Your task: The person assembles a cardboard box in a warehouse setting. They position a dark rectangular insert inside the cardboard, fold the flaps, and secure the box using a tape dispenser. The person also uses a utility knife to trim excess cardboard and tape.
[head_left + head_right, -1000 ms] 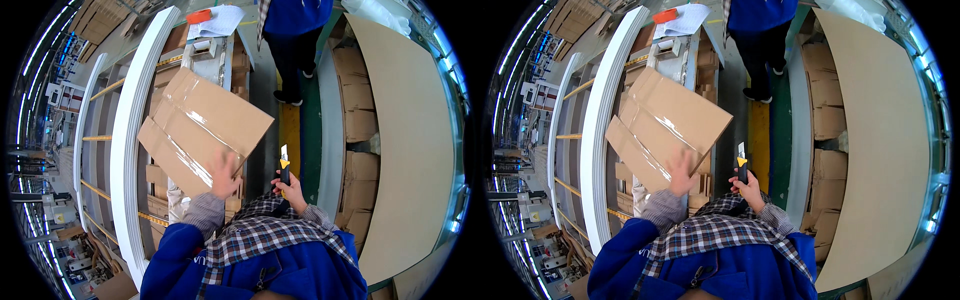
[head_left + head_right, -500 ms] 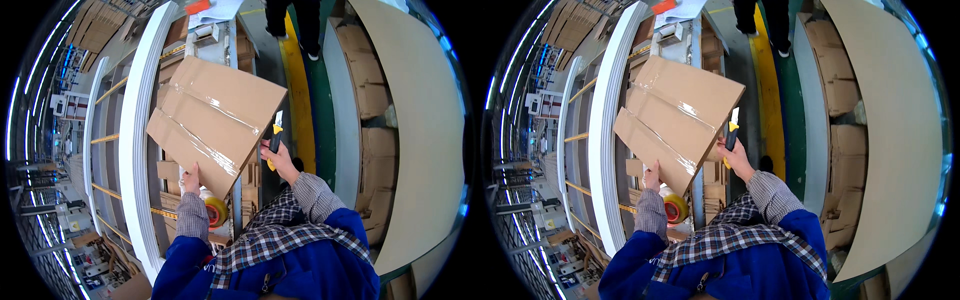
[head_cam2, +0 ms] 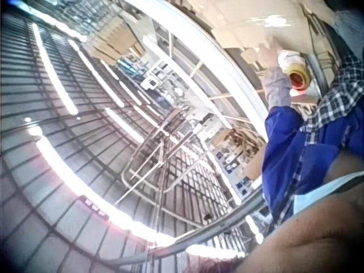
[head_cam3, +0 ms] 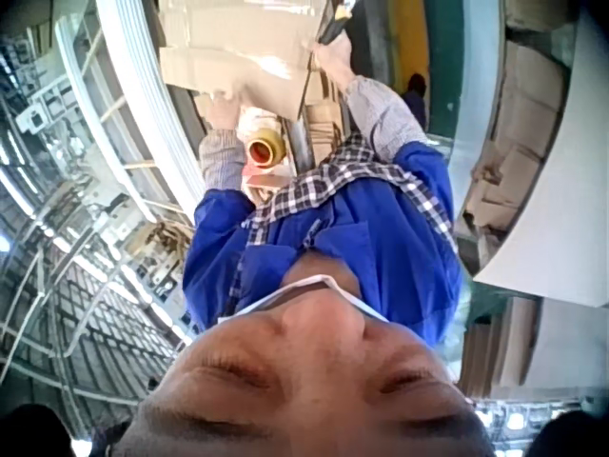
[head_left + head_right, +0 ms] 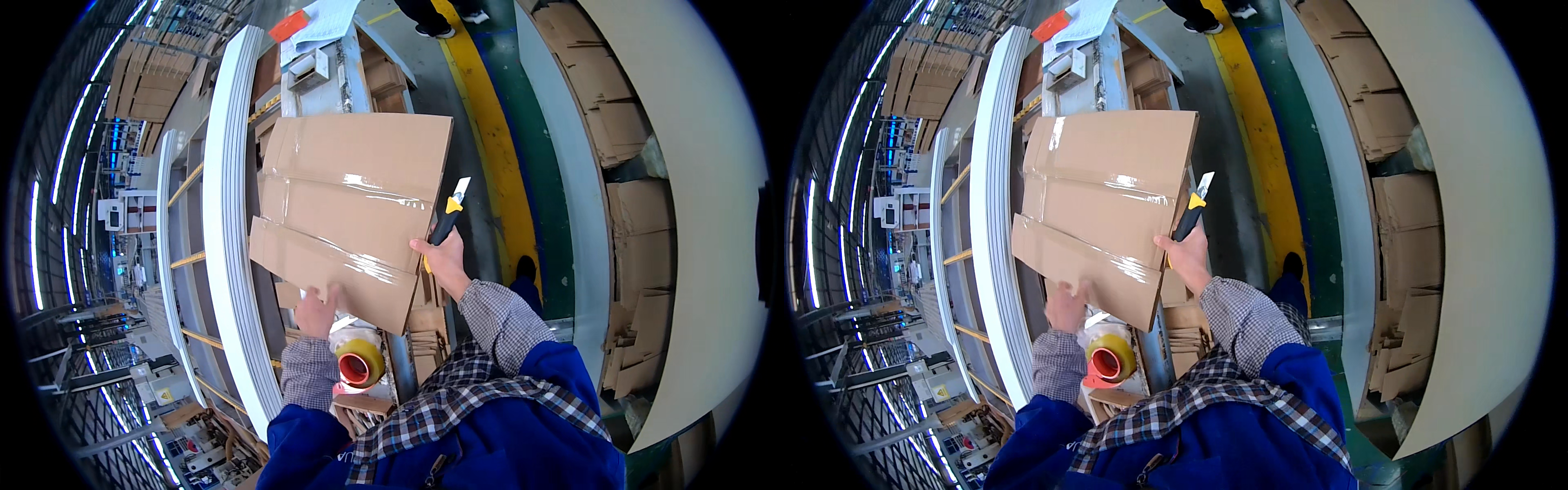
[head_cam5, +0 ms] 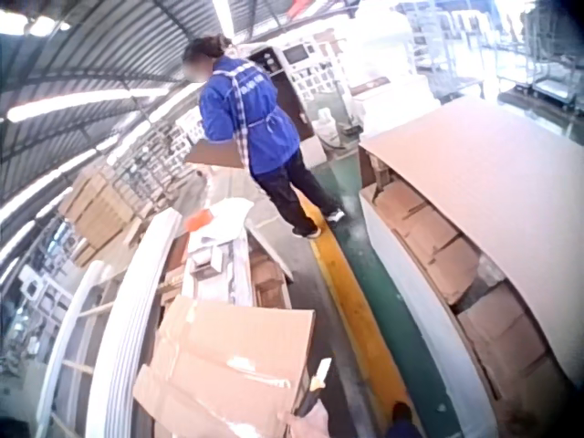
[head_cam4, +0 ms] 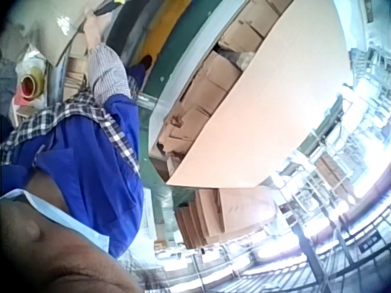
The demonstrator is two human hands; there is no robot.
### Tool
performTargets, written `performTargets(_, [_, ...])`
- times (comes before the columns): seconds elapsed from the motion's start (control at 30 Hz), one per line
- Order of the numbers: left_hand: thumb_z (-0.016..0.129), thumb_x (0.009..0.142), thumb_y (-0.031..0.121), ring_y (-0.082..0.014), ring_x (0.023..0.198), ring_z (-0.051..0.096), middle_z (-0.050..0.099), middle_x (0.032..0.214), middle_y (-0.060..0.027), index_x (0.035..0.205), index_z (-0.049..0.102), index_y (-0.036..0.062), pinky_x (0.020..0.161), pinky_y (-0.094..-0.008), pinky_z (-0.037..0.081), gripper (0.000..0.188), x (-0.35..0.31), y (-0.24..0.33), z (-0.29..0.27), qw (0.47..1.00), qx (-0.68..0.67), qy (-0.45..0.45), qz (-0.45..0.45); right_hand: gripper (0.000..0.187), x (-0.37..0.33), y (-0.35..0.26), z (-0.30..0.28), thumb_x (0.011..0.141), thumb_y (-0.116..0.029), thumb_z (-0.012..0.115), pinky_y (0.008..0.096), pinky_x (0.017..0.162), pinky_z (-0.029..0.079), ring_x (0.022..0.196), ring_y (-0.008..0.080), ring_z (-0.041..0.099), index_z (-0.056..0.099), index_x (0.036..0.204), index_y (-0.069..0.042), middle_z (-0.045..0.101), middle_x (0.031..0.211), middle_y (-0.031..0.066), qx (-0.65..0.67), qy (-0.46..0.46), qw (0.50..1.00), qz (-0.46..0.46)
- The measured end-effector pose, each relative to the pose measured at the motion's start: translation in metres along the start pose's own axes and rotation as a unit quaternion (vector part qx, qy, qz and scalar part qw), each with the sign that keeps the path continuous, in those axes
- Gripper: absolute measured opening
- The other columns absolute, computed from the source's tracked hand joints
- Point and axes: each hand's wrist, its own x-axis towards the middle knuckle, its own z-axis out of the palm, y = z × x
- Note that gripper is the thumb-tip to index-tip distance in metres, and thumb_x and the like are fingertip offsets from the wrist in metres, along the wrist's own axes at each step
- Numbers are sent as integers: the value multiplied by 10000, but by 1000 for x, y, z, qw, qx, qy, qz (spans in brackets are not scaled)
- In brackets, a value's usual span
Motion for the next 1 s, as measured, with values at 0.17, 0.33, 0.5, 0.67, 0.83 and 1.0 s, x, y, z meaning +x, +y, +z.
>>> performTargets(0.17, [486,829,412,-336,1261,252,285,1363,-165,1271,384,70,1023,-432,202,568,83,30,10,952,-89,53,288,453,14,-4,1,590,-74,766,241,610,429,699,110,480,437,896,-18,463,804,22,-22,42,999,-11])
performTargets(0.33, [409,849,426,-304,1317,124,147,1433,-114,1319,327,97,1049,-468,76,580,98,45,46,955,-77,66,278,657,27,-20,-2,602,-230,753,339,752,454,846,285,576,396,1047,98,567,895,198,-118,49,992,3])
performTargets(0.5, [407,846,424,-303,1314,139,165,1429,-114,1314,331,92,1049,-463,86,579,101,49,43,954,-91,65,279,665,26,-33,1,608,-255,758,339,784,445,887,300,578,415,1065,86,568,940,231,-180,53,982,8])
performTargets(0.67, [460,828,349,-318,1297,181,191,1409,-157,1304,333,60,1053,-450,104,572,104,35,50,943,-182,89,265,300,13,-22,-15,768,-134,649,252,631,475,684,136,567,469,958,12,583,771,64,-70,143,982,-101])
performTargets(0.83, [506,808,313,-318,1289,205,225,1388,-188,1313,295,17,1054,-427,129,623,98,39,49,905,-321,108,258,165,-11,-37,-5,841,-104,544,191,539,409,631,62,495,442,940,-21,534,752,23,120,12,988,-96])
performTargets(1.0, [608,792,349,-228,1241,305,328,1323,-151,1332,224,-37,1019,-335,245,768,18,99,18,607,-750,-191,179,371,-44,-43,22,880,-234,413,326,736,406,813,216,511,420,1140,30,522,925,109,-134,-201,941,-238])
